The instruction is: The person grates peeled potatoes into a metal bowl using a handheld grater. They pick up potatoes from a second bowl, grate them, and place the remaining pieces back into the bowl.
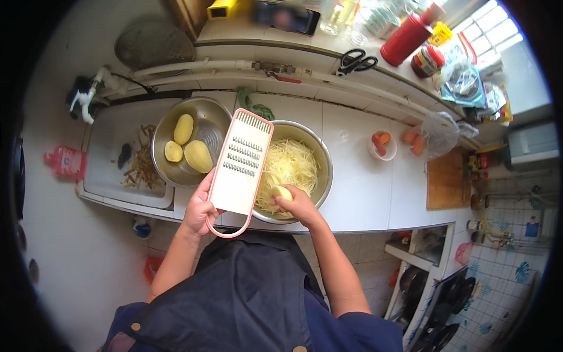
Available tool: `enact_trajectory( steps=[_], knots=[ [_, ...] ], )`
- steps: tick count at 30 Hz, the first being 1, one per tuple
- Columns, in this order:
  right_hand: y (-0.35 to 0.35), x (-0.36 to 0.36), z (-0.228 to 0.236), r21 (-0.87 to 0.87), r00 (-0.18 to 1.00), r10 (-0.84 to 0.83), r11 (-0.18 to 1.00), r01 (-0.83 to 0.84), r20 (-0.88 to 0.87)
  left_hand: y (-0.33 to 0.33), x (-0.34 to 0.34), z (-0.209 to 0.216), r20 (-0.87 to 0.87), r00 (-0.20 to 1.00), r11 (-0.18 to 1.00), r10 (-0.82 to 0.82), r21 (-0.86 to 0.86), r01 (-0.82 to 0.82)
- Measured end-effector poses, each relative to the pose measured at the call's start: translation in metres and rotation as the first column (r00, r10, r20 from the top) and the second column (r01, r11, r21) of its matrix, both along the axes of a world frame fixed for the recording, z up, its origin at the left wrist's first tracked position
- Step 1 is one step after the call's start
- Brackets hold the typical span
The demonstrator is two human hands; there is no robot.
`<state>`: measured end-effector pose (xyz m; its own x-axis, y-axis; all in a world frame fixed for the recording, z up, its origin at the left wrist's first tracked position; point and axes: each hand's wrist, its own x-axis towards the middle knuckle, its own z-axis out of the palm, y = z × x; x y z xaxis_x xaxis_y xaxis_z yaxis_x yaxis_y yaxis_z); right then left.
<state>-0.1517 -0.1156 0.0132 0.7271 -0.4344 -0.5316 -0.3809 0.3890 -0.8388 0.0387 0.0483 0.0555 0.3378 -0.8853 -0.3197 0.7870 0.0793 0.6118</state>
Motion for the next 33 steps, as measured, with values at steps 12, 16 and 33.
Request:
enact_trajectory(
  steps=[12, 16, 33],
  knots=[
    [-0.071, 0.006, 0.000, 0.084, 0.931, -0.354, 0.934, 0.347, 0.090, -0.013, -0.038, -0.008, -0.010, 1.000, 0.991, 0.023, 0.134, -0.021],
    [-0.063, -0.010, -0.008, 0.275, 0.929, -0.340, 0.916, 0.293, 0.144, -0.019, -0.059, -0.014, -0.064, 0.997, 0.991, 0.039, 0.127, -0.031],
    [0.033, 0.040, 0.012, -0.850, 0.922, -0.376, 0.512, 0.125, -0.090, -0.033, -0.082, -0.011, 0.099, 0.991, 0.993, -0.092, 0.078, 0.084]
  ],
)
